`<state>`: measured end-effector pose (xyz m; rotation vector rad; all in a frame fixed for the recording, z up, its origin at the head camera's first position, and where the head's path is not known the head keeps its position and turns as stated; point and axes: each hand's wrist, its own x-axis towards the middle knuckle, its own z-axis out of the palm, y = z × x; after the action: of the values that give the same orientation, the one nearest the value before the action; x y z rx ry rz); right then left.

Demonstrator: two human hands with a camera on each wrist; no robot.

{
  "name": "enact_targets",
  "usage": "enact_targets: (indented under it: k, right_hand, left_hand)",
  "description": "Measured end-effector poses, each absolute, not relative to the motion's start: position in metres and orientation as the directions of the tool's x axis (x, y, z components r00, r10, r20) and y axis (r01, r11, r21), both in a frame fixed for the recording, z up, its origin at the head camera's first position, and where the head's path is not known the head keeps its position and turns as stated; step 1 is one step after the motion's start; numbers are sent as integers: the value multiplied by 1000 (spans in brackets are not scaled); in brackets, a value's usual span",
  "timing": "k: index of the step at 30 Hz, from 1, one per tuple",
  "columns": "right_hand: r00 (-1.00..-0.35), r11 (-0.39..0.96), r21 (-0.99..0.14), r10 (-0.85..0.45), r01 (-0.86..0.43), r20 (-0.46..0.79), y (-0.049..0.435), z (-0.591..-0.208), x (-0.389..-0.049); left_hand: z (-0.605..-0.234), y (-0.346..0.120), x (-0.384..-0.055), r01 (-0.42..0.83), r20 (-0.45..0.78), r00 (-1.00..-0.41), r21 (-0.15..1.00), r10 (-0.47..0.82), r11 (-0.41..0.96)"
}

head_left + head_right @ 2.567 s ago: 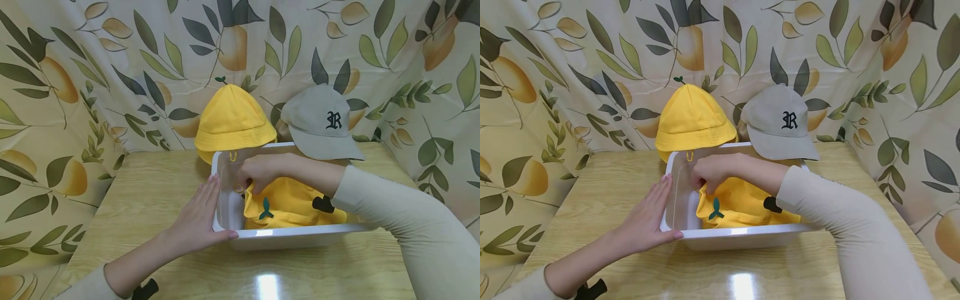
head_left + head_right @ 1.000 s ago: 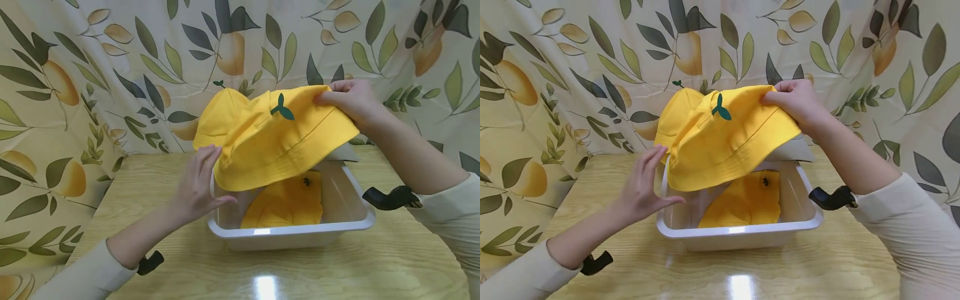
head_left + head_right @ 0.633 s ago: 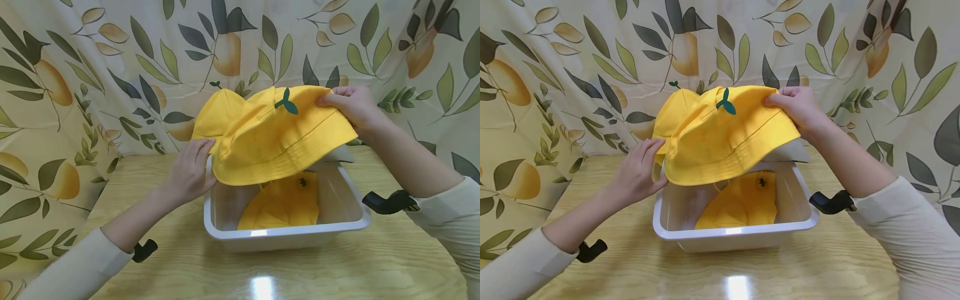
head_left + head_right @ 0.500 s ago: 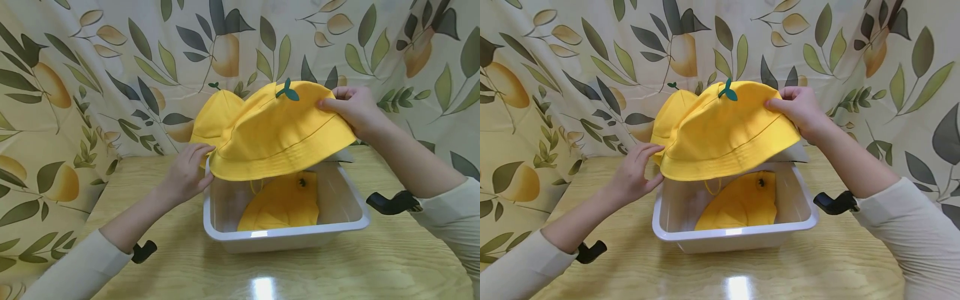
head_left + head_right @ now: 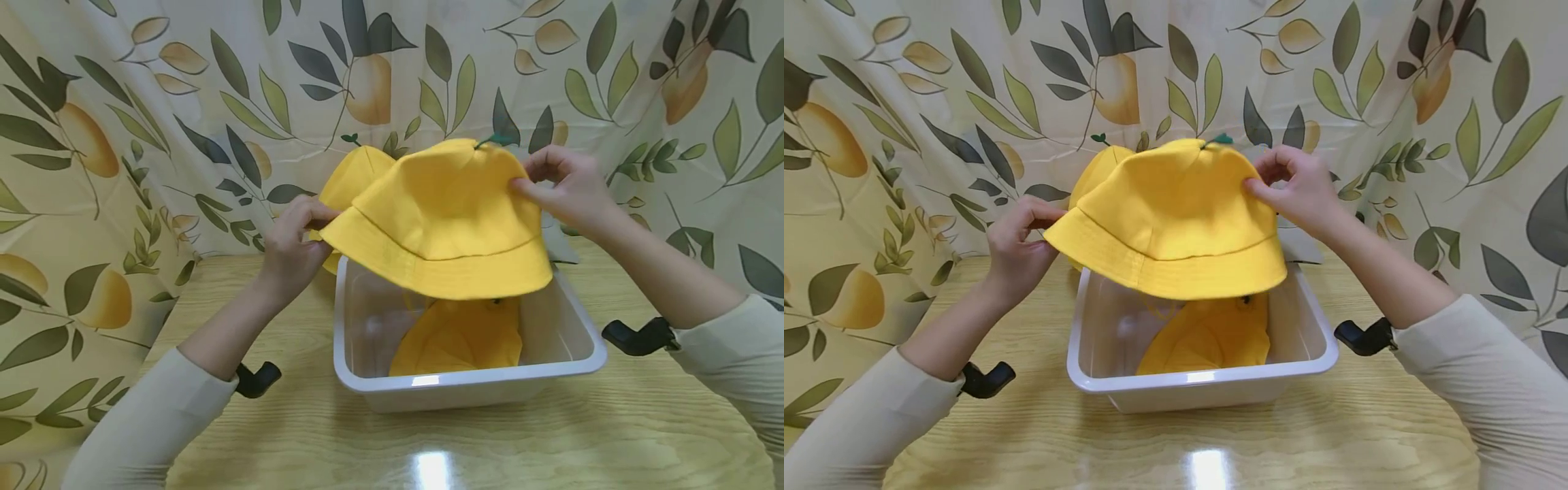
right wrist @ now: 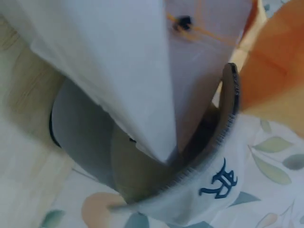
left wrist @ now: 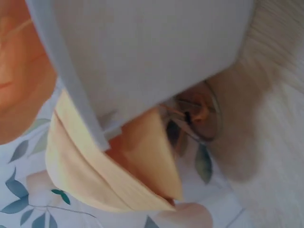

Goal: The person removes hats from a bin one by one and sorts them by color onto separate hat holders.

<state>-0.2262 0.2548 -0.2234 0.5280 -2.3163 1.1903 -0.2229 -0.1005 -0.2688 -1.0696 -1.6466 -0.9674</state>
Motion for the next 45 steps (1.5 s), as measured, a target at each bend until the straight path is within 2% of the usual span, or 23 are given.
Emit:
enact_targets:
  k: [4, 6, 8, 11, 13, 15, 17, 21, 28, 30, 32, 34, 37, 40, 42, 45]
  right_hand:
    - [-770, 666, -532, -103, -524, 629, 245, -223, -221]
    - [-712, 690, -483, -65, -538, 699, 236, -219, -216]
    - [-604, 687, -400, -71, -606, 794, 224, -211, -208]
    - [-372, 646, -196, -147, -738, 917, 199, -201, -191]
    - [-236, 605, -49, -233, -795, 943, 182, -197, -179]
    - [-149, 574, 65, -319, -816, 936, 166, -196, -168]
    - [-125, 562, 145, -414, -815, 902, 156, -196, -160]
    - [-156, 581, 236, -544, -779, 825, 151, -198, -157]
    - [-202, 686, 279, -532, -672, 822, 175, -207, -170]
    - [-200, 721, 279, -502, -634, 842, 186, -207, -175]
    - [-166, 745, 287, -468, -602, 868, 197, -206, -180]
    - [-111, 762, 277, -414, -585, 903, 204, -205, -183]
    - [-1, 775, 252, -310, -580, 951, 207, -202, -187]
    - [116, 777, 209, -174, -594, 978, 203, -201, -189]
    - [175, 773, 197, -113, -603, 978, 202, -201, -192]
    - [204, 777, 172, -57, -606, 977, 204, -201, -195]
  left_hand:
    - [-253, -86, -226, 938, 959, -241, 190, 152, 289]
    - [-244, -78, -227, 932, 958, -248, 196, 144, 306]
    - [-234, -71, -226, 924, 959, -247, 190, 140, 332]
    - [-223, -63, -225, 914, 955, -260, 194, 145, 356]
    - [-217, -59, -224, 904, 946, -291, 223, 144, 365]
    - [-214, -57, -223, 893, 933, -328, 255, 147, 372]
    - [-212, -56, -223, 876, 919, -368, 292, 142, 384]
    - [-211, -56, -225, 856, 903, -410, 330, 133, 398]
    - [-218, -65, -224, 831, 875, -471, 399, 108, 388]
    - [-221, -68, -223, 830, 876, -469, 393, 114, 395]
    - [-223, -72, -222, 841, 887, -435, 339, 153, 422]
    - [-227, -75, -222, 863, 907, -363, 240, 215, 444]
    - [-234, -77, -222, 874, 923, -227, 52, 311, 483]
    - [-236, -76, -221, 856, 921, -148, -63, 361, 513]
    - [-233, -75, -220, 836, 911, -151, -89, 384, 541]
    - [-231, -78, -221, 808, 888, -218, -67, 404, 585]
